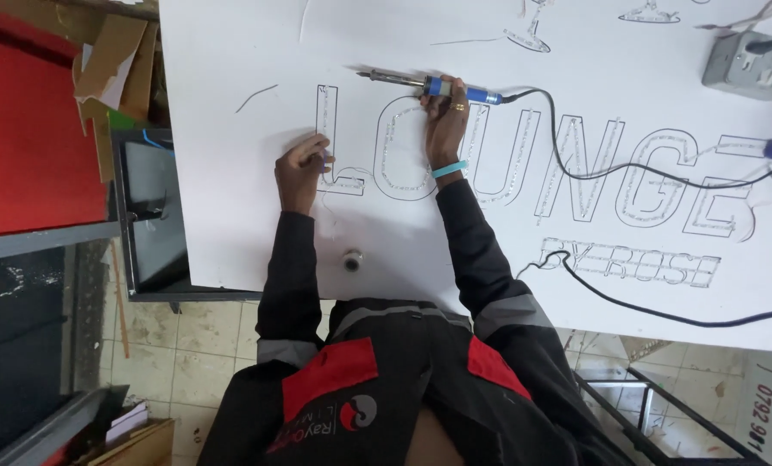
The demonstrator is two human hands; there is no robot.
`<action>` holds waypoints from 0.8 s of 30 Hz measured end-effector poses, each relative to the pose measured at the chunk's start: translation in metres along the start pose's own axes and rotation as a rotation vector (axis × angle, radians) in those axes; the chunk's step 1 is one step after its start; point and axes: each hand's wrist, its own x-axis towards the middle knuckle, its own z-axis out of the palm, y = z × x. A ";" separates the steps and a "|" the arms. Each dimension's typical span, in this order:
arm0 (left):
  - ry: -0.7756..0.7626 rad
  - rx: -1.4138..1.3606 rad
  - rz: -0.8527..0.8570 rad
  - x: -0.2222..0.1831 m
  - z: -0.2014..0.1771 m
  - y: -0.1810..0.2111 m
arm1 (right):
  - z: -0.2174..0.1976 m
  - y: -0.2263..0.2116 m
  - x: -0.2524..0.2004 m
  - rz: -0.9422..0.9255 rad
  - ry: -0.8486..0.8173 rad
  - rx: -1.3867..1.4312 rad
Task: Soldering electrical wires to LED strips on a sign template to create an illuminated sign.
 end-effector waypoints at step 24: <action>-0.480 0.512 0.537 0.158 -0.027 0.035 | 0.006 0.001 -0.017 -0.102 -0.191 -0.458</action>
